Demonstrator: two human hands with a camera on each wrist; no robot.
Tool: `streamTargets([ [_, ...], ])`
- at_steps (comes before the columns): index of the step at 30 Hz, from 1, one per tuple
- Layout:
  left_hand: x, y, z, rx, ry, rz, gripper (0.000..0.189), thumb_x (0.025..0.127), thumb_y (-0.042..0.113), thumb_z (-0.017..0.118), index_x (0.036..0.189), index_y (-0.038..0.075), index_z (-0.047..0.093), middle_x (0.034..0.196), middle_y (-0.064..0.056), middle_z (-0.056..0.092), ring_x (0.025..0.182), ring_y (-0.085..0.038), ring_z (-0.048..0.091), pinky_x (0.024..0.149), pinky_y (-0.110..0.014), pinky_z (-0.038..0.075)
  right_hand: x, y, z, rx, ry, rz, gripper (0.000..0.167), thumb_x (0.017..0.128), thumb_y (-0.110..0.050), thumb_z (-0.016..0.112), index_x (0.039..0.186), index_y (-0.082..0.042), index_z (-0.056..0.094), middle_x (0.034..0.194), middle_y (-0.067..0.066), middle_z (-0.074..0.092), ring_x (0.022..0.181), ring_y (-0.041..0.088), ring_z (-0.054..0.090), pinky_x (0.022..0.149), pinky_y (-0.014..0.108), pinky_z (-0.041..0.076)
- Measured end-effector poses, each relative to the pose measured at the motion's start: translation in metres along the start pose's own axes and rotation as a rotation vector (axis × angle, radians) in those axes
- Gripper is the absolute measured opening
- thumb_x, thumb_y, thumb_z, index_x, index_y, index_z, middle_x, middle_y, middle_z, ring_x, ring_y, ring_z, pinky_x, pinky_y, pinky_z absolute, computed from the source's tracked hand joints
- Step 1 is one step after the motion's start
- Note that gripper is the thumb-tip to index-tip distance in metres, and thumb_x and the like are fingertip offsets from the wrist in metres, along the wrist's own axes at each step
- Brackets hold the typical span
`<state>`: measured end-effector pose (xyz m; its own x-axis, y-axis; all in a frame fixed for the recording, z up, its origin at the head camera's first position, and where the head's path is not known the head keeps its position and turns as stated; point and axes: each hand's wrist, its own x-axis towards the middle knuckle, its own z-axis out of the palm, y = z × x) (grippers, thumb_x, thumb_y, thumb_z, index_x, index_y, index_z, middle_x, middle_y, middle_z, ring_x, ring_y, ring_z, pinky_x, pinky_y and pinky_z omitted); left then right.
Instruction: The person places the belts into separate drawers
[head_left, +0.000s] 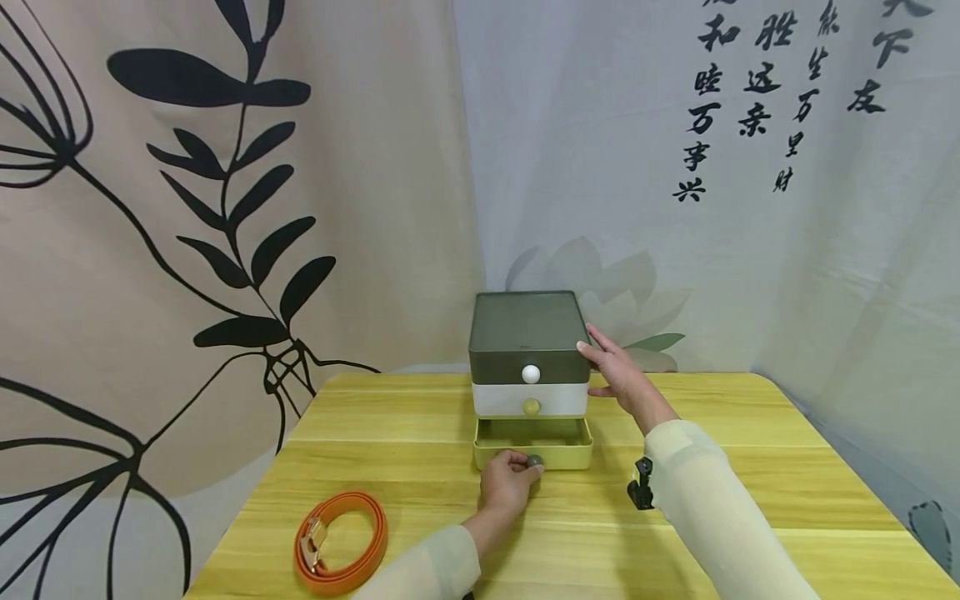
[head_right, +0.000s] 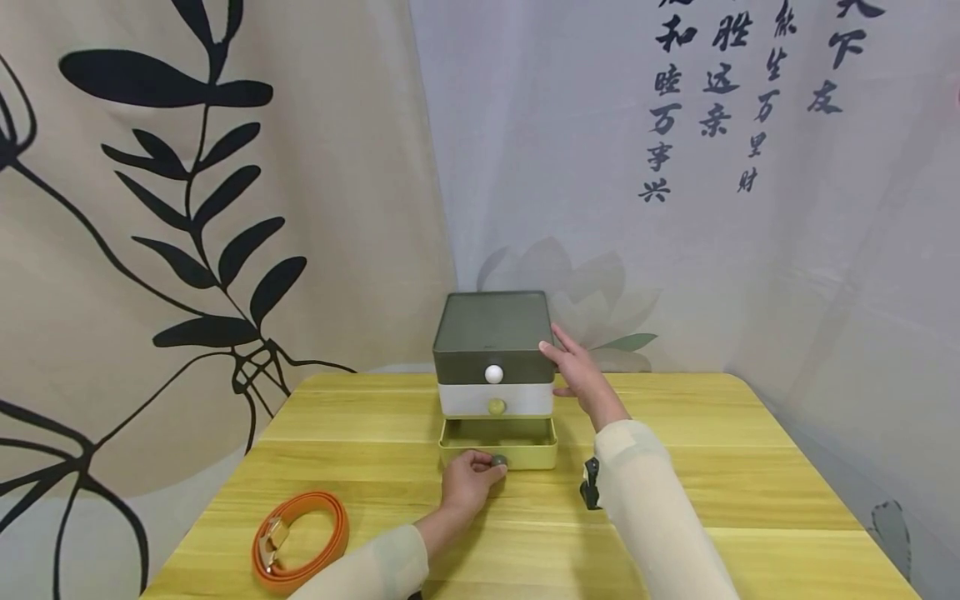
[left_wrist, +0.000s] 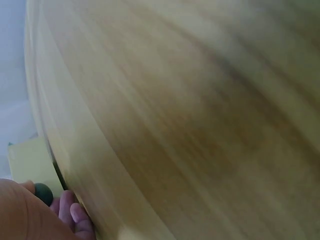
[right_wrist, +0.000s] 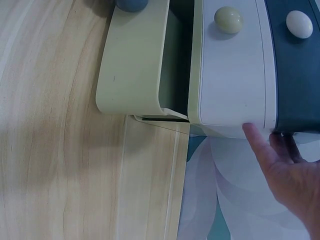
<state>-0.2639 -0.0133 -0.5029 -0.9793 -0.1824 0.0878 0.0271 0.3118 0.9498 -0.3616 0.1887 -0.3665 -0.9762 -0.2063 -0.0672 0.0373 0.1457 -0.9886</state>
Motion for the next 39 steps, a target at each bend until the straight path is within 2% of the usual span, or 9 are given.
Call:
streamTargets([
  [16,-0.008,-0.004,0.0,-0.005,-0.016,-0.016,0.019,0.082,0.015,0.082,0.091,0.006,0.067,0.078,0.001,0.061,0.072,-0.013,0.057,0.064,-0.029,0.05,0.0,0.0,0.0,0.004,0.001,-0.001,0.068,0.106,-0.039,0.045,0.16,-0.033,0.005,0.165,0.015,0.003,0.148,0.039,0.014,0.102,0.063,0.038],
  [25,-0.014,-0.002,-0.001,-0.006,-0.001,0.014,0.019,0.08,0.012,0.083,0.088,0.005,0.067,0.075,0.001,0.062,0.07,-0.012,0.056,0.062,-0.029,0.049,0.001,0.001,0.0,0.004,0.008,0.001,0.069,0.105,-0.04,0.047,0.16,-0.033,0.006,0.165,0.015,0.005,0.148,0.039,0.015,0.101,0.063,0.039],
  [39,-0.016,-0.006,-0.002,0.018,-0.007,0.015,0.018,0.08,0.012,0.083,0.087,0.006,0.067,0.076,0.002,0.063,0.071,-0.012,0.057,0.064,-0.029,0.05,0.002,0.002,-0.001,0.016,0.004,-0.003,0.069,0.104,-0.041,0.048,0.16,-0.035,0.007,0.165,0.014,0.004,0.148,0.039,0.015,0.103,0.064,0.037],
])
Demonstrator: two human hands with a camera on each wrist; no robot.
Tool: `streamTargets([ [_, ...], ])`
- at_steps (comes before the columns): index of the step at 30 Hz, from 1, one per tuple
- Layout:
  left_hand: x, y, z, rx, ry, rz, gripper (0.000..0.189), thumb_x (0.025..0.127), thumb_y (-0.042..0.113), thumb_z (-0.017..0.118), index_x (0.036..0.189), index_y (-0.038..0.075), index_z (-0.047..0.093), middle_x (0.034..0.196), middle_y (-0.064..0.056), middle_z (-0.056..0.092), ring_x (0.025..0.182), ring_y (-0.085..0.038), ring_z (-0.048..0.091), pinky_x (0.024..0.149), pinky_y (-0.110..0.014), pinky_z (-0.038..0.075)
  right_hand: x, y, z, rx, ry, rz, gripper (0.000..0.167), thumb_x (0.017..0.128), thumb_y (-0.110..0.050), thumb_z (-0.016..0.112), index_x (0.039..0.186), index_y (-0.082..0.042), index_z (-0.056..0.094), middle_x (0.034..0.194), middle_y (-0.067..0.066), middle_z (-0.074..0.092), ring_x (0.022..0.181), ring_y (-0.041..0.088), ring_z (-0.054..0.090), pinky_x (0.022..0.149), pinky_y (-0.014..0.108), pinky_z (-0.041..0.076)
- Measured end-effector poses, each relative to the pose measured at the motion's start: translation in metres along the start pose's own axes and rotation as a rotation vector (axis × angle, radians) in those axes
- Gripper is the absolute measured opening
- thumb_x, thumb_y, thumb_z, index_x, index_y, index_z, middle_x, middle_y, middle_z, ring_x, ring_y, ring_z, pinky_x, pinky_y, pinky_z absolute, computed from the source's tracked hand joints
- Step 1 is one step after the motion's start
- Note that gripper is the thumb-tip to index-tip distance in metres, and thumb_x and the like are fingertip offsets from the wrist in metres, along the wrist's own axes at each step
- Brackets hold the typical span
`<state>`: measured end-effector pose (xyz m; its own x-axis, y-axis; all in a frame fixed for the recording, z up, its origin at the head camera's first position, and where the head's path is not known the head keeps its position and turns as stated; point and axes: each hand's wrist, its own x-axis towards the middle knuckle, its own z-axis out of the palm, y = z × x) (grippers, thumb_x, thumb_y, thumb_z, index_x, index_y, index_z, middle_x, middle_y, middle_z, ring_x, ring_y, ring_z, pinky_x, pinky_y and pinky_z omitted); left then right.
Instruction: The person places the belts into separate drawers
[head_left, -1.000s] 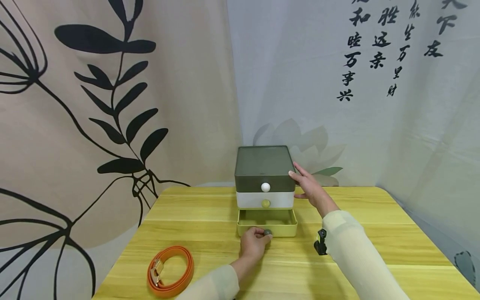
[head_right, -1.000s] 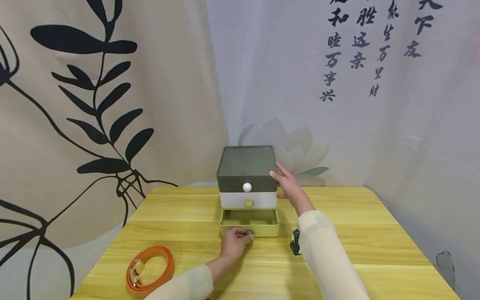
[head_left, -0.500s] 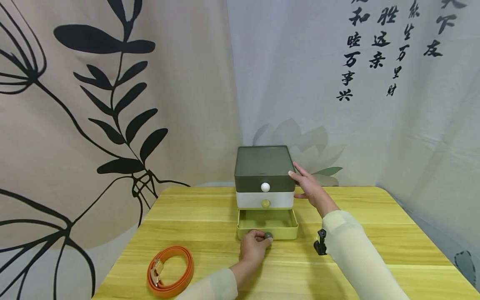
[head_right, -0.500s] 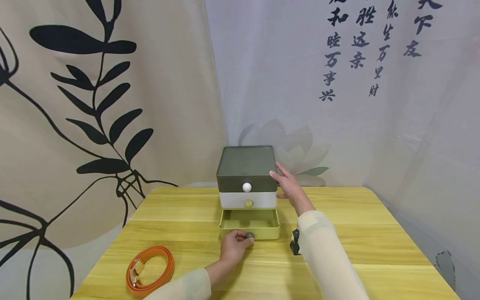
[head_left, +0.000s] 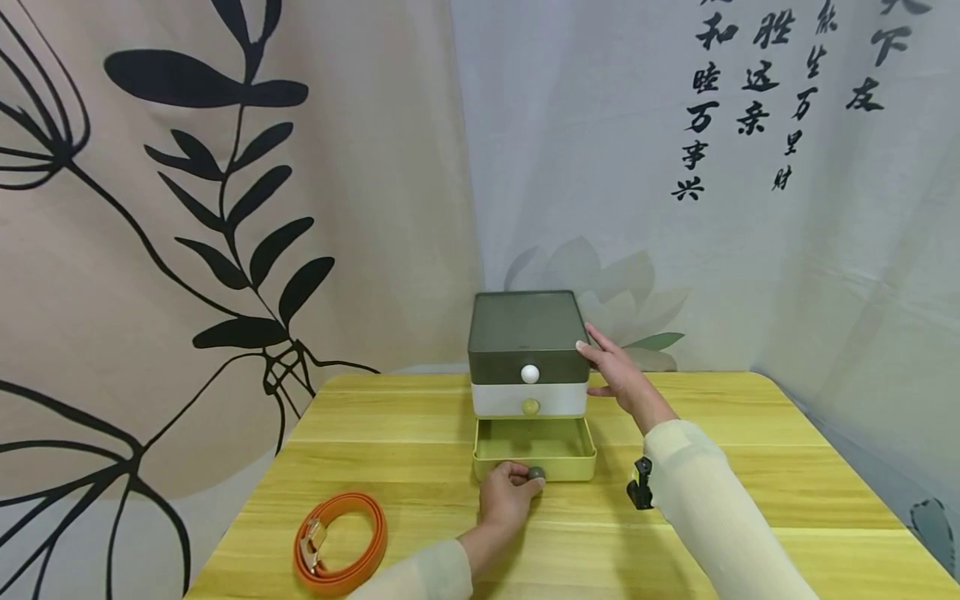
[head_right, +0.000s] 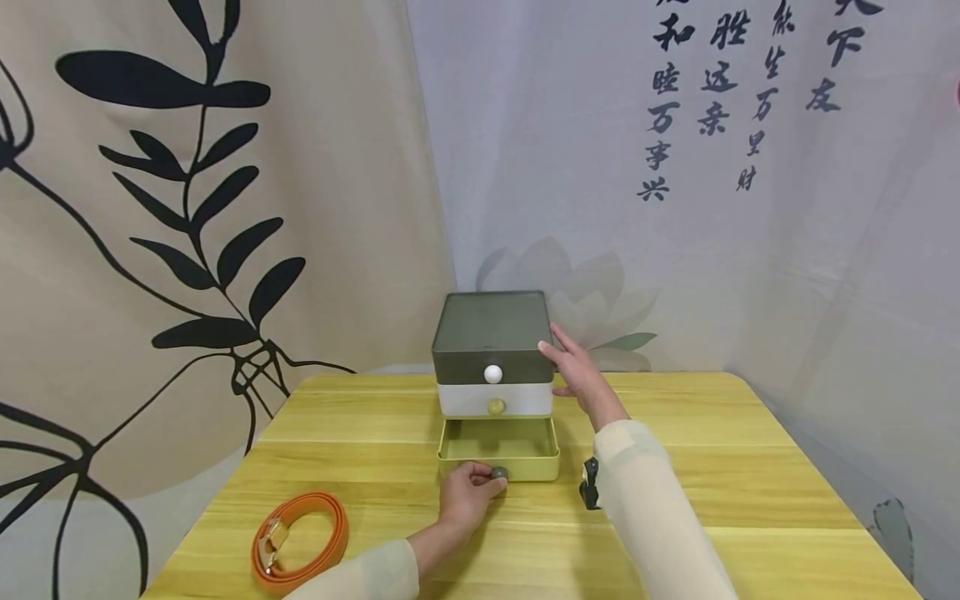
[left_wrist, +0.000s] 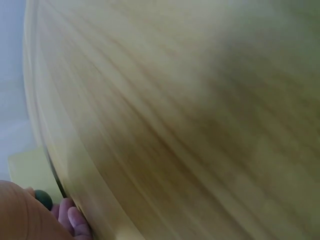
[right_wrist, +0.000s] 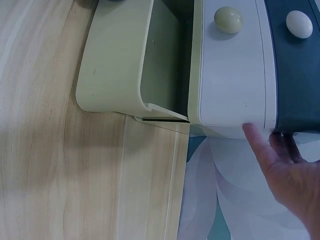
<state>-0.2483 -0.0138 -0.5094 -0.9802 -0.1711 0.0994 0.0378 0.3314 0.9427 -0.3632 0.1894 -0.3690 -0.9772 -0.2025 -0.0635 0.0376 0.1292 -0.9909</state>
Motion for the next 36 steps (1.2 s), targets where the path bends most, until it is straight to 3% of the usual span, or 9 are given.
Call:
streamTargets([
  [12,-0.009,0.003,-0.008,0.004,-0.017,0.002,0.02,0.079,0.013,0.084,0.088,0.006,0.067,0.076,0.002,0.062,0.07,-0.012,0.056,0.064,-0.03,0.049,-0.001,-0.001,0.0,-0.009,-0.003,0.0,0.069,0.105,-0.042,0.047,0.159,-0.036,0.006,0.165,0.014,0.002,0.148,0.039,0.014,0.102,0.063,0.038],
  [21,-0.014,-0.003,-0.011,-0.013,-0.045,0.016,0.018,0.079,0.013,0.083,0.088,0.006,0.069,0.077,0.003,0.063,0.072,-0.01,0.058,0.063,-0.028,0.051,0.0,-0.001,0.001,-0.007,0.002,0.004,0.069,0.104,-0.042,0.048,0.159,-0.036,0.007,0.165,0.013,0.002,0.148,0.039,0.014,0.103,0.063,0.037],
  [28,-0.018,-0.006,-0.011,-0.028,-0.02,0.047,0.018,0.077,0.011,0.084,0.086,0.005,0.069,0.076,0.004,0.066,0.072,-0.008,0.059,0.063,-0.027,0.051,0.0,0.0,0.0,-0.007,0.005,0.0,0.068,0.104,-0.041,0.048,0.16,-0.035,0.008,0.165,0.012,0.0,0.148,0.039,0.015,0.103,0.063,0.038],
  [36,-0.021,-0.005,-0.012,-0.028,-0.022,0.036,0.018,0.078,0.012,0.084,0.086,0.006,0.068,0.077,0.003,0.065,0.073,-0.009,0.059,0.063,-0.028,0.051,0.0,0.001,-0.001,-0.007,0.003,-0.008,0.069,0.104,-0.042,0.048,0.16,-0.035,0.008,0.165,0.012,0.0,0.148,0.039,0.014,0.103,0.064,0.036],
])
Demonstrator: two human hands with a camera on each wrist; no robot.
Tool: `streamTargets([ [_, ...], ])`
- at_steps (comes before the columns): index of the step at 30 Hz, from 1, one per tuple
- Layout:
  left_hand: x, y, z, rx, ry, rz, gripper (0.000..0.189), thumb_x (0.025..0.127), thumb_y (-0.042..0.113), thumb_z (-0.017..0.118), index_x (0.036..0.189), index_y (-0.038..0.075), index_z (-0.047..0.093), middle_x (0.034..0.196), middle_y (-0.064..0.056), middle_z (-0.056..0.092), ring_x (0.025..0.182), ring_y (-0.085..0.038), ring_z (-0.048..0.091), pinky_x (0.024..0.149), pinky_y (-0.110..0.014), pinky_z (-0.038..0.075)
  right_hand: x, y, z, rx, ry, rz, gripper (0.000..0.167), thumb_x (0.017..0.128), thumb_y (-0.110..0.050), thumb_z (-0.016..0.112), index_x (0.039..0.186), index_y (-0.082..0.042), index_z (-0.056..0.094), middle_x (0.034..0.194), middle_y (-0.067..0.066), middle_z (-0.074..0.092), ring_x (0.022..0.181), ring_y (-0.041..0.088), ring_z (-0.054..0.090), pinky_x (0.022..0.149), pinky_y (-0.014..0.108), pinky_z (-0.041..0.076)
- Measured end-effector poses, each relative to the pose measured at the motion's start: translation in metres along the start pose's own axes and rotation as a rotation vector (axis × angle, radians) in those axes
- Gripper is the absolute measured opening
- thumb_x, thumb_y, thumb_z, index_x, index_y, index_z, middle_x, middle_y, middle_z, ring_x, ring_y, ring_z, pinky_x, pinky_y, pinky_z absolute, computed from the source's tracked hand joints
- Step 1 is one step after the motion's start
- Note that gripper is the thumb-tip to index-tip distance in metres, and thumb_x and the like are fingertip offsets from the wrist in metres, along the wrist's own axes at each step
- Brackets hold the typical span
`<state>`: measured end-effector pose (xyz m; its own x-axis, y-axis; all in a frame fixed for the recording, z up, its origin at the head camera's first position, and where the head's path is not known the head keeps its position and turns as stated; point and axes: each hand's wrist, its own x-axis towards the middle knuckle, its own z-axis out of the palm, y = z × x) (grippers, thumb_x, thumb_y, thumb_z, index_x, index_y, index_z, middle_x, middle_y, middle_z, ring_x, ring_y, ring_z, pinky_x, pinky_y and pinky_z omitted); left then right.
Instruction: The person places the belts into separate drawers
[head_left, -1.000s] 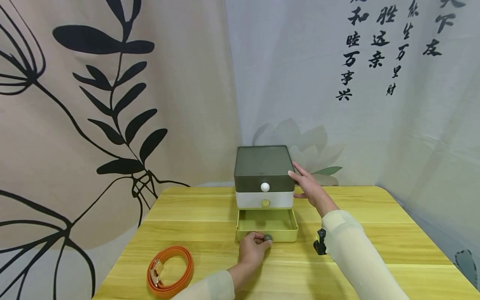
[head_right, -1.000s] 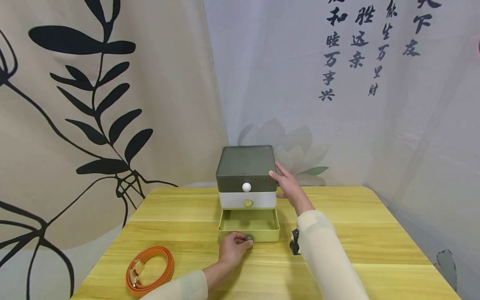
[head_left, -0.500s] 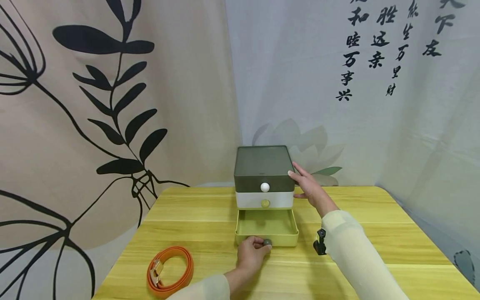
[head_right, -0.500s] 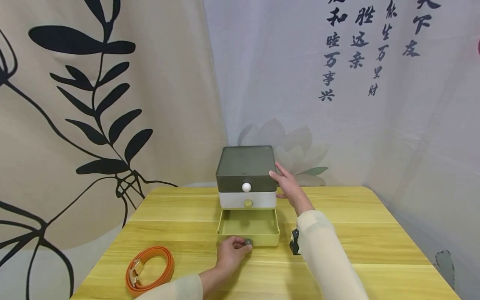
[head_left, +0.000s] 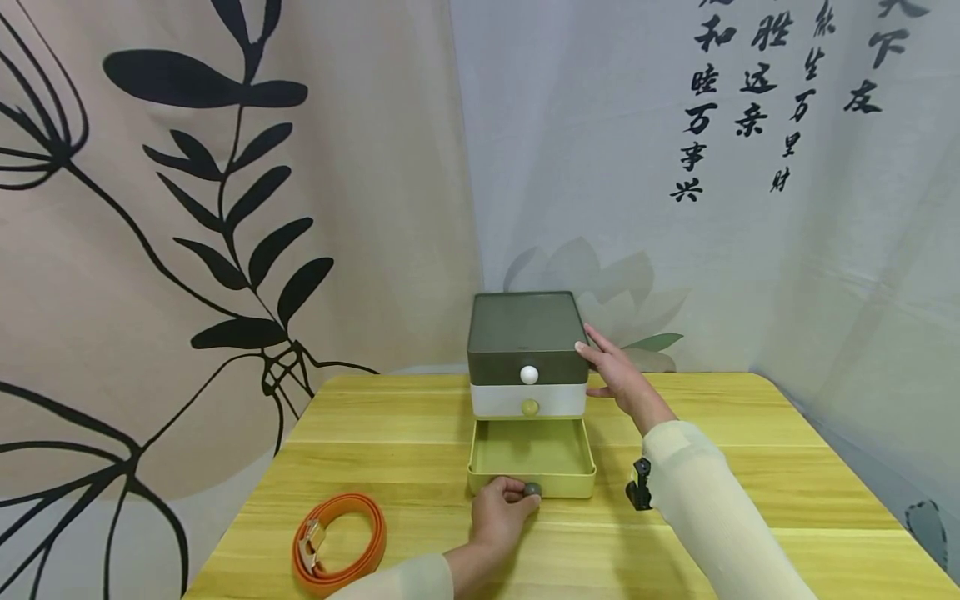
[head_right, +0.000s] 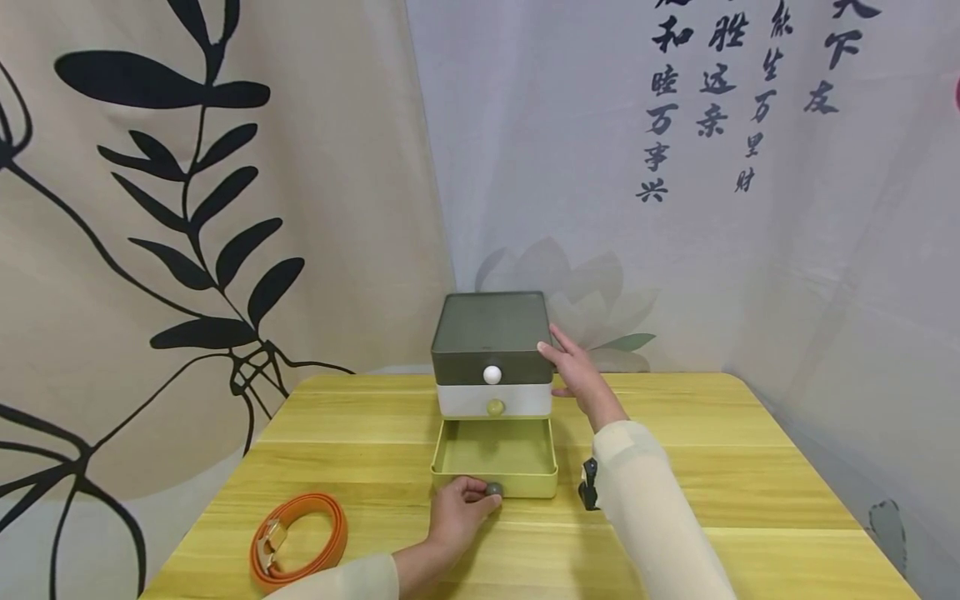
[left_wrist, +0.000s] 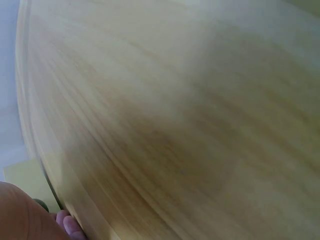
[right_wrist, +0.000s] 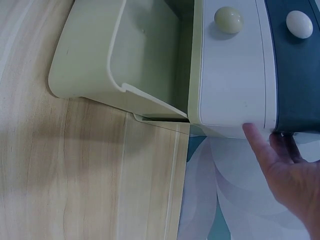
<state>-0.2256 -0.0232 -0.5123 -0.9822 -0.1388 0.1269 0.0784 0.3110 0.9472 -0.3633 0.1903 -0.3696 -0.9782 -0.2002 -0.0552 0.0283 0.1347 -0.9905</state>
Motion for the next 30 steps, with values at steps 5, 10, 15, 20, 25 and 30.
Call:
streamTargets([
  [5,-0.0017,0.0013,-0.0029,-0.007,-0.012,-0.002,0.017,0.078,0.01,0.083,0.086,0.005,0.068,0.077,0.002,0.066,0.074,-0.01,0.06,0.063,-0.027,0.051,0.0002,0.0,0.0001,0.001,-0.002,-0.003,0.069,0.104,-0.042,0.048,0.16,-0.035,0.008,0.165,0.012,-0.001,0.148,0.04,0.014,0.103,0.064,0.036],
  [10,-0.0041,0.0036,-0.0044,-0.019,-0.013,-0.01,0.018,0.078,0.009,0.083,0.086,0.004,0.068,0.077,0.001,0.066,0.073,-0.011,0.06,0.062,-0.026,0.051,-0.0001,-0.0001,0.0002,-0.003,-0.004,-0.002,0.069,0.104,-0.042,0.048,0.16,-0.034,0.007,0.165,0.012,-0.001,0.148,0.039,0.014,0.103,0.064,0.036],
  [15,-0.0063,0.0043,-0.0043,-0.013,-0.018,-0.012,0.019,0.077,0.01,0.084,0.086,0.004,0.068,0.075,0.002,0.064,0.071,-0.01,0.058,0.061,-0.026,0.05,-0.0005,-0.0003,0.0003,-0.006,0.0,-0.001,0.068,0.104,-0.042,0.048,0.16,-0.035,0.008,0.165,0.012,0.0,0.148,0.039,0.014,0.103,0.063,0.038],
  [20,-0.008,0.0044,-0.0038,-0.03,-0.034,-0.001,0.018,0.077,0.008,0.084,0.086,0.003,0.069,0.074,0.001,0.065,0.069,-0.01,0.058,0.06,-0.024,0.05,-0.0006,-0.0005,0.0004,-0.007,-0.001,-0.003,0.069,0.104,-0.042,0.047,0.16,-0.035,0.008,0.165,0.012,0.001,0.148,0.039,0.014,0.102,0.063,0.038],
  [25,-0.0088,0.0061,-0.0055,-0.056,-0.052,0.01,0.016,0.078,0.006,0.082,0.087,0.001,0.07,0.076,0.0,0.067,0.07,-0.011,0.06,0.059,-0.024,0.051,-0.0005,-0.0001,0.0002,-0.005,-0.002,-0.004,0.068,0.104,-0.042,0.047,0.16,-0.035,0.007,0.165,0.012,0.001,0.148,0.039,0.014,0.103,0.064,0.037],
  [30,-0.0101,0.0061,-0.0104,-0.062,-0.081,0.013,0.018,0.079,0.008,0.081,0.091,0.0,0.07,0.081,-0.001,0.067,0.075,-0.013,0.061,0.064,-0.025,0.052,-0.0002,-0.0004,0.0007,-0.005,-0.005,-0.004,0.069,0.104,-0.042,0.047,0.16,-0.034,0.007,0.165,0.012,0.0,0.148,0.039,0.014,0.103,0.064,0.037],
])
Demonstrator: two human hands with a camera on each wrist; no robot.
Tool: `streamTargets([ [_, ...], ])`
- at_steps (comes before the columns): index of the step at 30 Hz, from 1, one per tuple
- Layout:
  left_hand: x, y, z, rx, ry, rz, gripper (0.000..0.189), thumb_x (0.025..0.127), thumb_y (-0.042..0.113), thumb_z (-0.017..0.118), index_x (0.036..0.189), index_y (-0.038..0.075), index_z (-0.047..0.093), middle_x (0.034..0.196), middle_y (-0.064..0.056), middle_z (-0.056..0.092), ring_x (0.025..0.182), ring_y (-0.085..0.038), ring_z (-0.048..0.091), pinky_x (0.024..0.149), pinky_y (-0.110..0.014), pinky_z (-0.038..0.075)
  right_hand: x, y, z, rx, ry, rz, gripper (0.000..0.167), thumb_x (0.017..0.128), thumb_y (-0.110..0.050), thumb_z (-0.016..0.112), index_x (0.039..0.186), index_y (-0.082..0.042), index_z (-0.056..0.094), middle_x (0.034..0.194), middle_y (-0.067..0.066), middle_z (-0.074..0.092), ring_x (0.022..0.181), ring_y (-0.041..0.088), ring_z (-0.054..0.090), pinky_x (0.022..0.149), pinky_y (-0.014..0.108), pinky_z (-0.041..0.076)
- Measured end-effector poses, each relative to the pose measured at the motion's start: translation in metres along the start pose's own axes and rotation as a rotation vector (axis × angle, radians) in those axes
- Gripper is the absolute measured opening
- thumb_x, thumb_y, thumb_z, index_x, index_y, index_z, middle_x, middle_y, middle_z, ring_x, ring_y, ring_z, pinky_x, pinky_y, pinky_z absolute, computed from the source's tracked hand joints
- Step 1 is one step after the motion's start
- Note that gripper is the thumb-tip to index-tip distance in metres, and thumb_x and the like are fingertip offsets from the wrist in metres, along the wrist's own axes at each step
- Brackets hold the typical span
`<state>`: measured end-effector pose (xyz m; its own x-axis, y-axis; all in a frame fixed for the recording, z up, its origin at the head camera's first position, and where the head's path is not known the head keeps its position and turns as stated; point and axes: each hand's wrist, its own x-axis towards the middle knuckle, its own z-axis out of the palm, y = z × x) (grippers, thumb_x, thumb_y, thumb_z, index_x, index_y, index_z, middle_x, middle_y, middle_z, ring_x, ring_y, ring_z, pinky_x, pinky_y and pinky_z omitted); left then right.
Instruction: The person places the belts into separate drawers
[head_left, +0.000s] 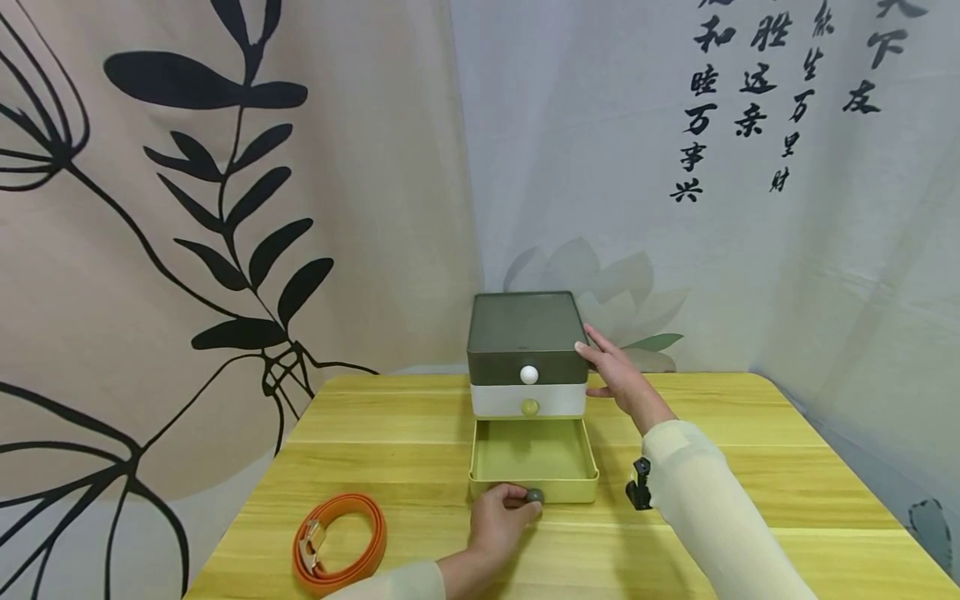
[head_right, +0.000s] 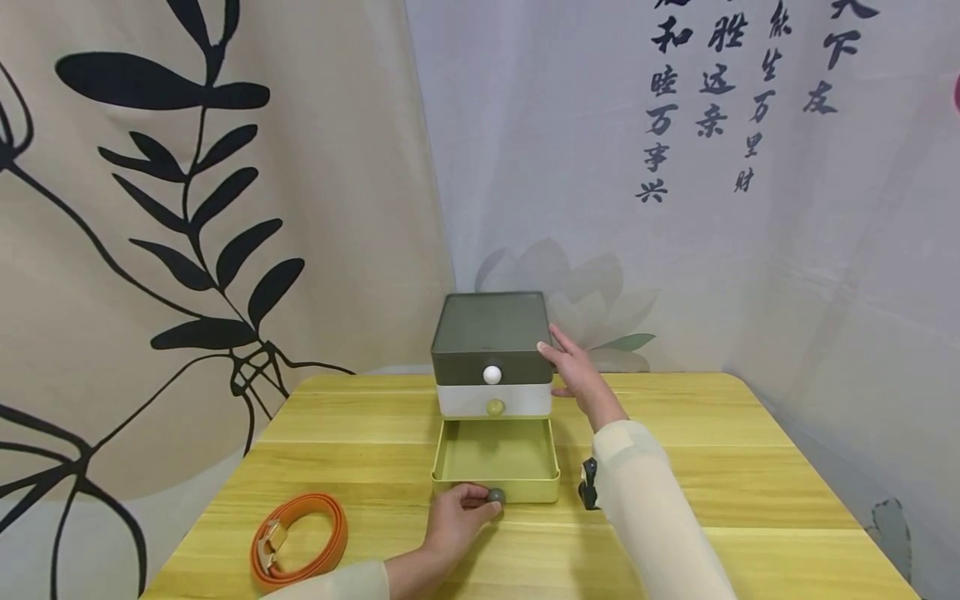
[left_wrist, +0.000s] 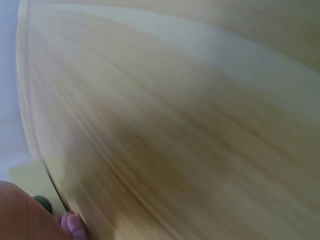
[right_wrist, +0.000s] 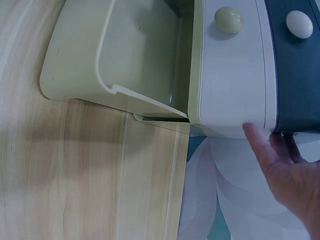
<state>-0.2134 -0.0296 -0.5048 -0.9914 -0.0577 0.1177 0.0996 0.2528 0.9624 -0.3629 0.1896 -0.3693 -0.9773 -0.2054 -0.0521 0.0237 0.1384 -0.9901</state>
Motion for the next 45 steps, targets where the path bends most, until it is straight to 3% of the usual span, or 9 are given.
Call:
streamTargets([
  [7,0.002,0.003,-0.013,0.024,-0.038,0.014,0.019,0.084,0.015,0.079,0.095,0.003,0.069,0.085,-0.001,0.065,0.081,-0.014,0.059,0.066,-0.026,0.05,0.0,0.0,0.0,0.004,0.001,0.005,0.069,0.104,-0.042,0.047,0.16,-0.035,0.007,0.165,0.012,0.001,0.148,0.039,0.013,0.102,0.063,0.038],
  [18,0.011,0.002,-0.036,0.054,-0.059,0.108,0.017,0.087,0.017,0.077,0.094,0.005,0.069,0.087,0.001,0.068,0.08,-0.012,0.062,0.069,-0.024,0.053,-0.001,0.0,-0.002,0.001,0.0,0.003,0.068,0.105,-0.042,0.047,0.16,-0.035,0.007,0.165,0.012,0.0,0.148,0.04,0.013,0.102,0.064,0.037],
  [26,0.021,0.01,-0.058,0.038,-0.048,0.095,0.023,0.088,0.017,0.076,0.101,-0.001,0.069,0.089,-0.001,0.069,0.08,-0.015,0.062,0.065,-0.023,0.053,-0.001,0.0,-0.002,0.0,0.004,0.003,0.069,0.104,-0.043,0.048,0.159,-0.036,0.008,0.165,0.011,0.0,0.148,0.04,0.014,0.102,0.063,0.039],
  [36,0.038,0.022,-0.087,0.051,0.003,0.119,0.023,0.087,0.023,0.078,0.101,0.006,0.07,0.093,0.001,0.069,0.092,-0.017,0.062,0.08,-0.027,0.051,0.001,0.001,-0.001,-0.001,0.008,0.008,0.069,0.104,-0.042,0.048,0.16,-0.034,0.008,0.165,0.014,0.004,0.147,0.039,0.017,0.102,0.063,0.038],
  [45,0.05,0.027,-0.111,0.063,-0.005,0.115,0.023,0.087,0.021,0.078,0.105,0.01,0.07,0.099,0.0,0.069,0.097,-0.017,0.062,0.08,-0.028,0.051,-0.001,0.0,-0.001,0.011,0.011,0.01,0.068,0.104,-0.042,0.049,0.159,-0.036,0.009,0.165,0.012,0.005,0.148,0.039,0.016,0.103,0.063,0.037],
])
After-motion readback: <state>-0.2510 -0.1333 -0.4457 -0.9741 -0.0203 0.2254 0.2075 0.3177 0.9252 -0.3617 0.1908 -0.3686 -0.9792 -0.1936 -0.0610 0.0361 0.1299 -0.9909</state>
